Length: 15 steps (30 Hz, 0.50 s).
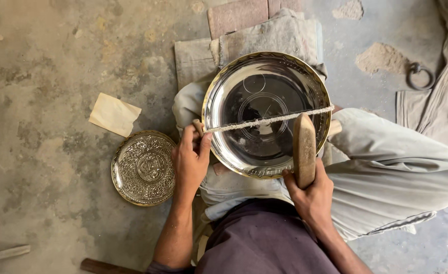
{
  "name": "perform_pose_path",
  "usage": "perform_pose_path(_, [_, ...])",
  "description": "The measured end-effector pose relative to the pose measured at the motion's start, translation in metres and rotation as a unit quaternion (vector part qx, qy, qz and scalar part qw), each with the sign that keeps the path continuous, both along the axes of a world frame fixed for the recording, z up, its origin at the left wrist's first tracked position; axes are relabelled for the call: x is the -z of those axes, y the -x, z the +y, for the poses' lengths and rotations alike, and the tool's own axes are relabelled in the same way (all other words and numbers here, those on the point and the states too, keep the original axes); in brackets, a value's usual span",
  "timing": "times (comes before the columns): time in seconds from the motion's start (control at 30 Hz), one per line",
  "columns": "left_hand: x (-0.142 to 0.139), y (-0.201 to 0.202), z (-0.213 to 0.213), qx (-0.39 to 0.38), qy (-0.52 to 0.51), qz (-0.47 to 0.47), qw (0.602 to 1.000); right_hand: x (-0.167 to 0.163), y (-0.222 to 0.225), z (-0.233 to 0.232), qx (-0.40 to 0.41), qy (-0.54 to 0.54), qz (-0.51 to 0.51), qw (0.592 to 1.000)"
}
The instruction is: The person sits on the floor with a brass plate on their lap and hammers a small punch against the plate's rim using a wooden mallet, working around the edge to emboss a decorative pattern. They reposition the punch repeatedly and rotate the plate as they work, with finished embossed plates beside them.
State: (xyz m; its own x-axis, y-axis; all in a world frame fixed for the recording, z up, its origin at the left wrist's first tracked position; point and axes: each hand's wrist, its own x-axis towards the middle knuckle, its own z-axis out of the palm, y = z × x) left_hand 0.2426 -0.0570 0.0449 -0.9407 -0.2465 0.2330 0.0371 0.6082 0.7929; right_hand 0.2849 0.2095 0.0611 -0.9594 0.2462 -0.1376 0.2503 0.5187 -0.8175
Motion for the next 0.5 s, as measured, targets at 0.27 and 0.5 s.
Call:
perform_pose_path(0.27, [-0.013, -0.001, -0.001, 0.012, 0.006, -0.015, 1.000, 0.005, -0.004, 0.010, -0.038, 0.058, -0.003, 0.998])
perform_pose_path(0.5, [-0.035, -0.003, -0.002, 0.001, 0.079, 0.058, 0.995, 0.012, 0.010, 0.052, -0.012, 0.125, -0.012, 0.992])
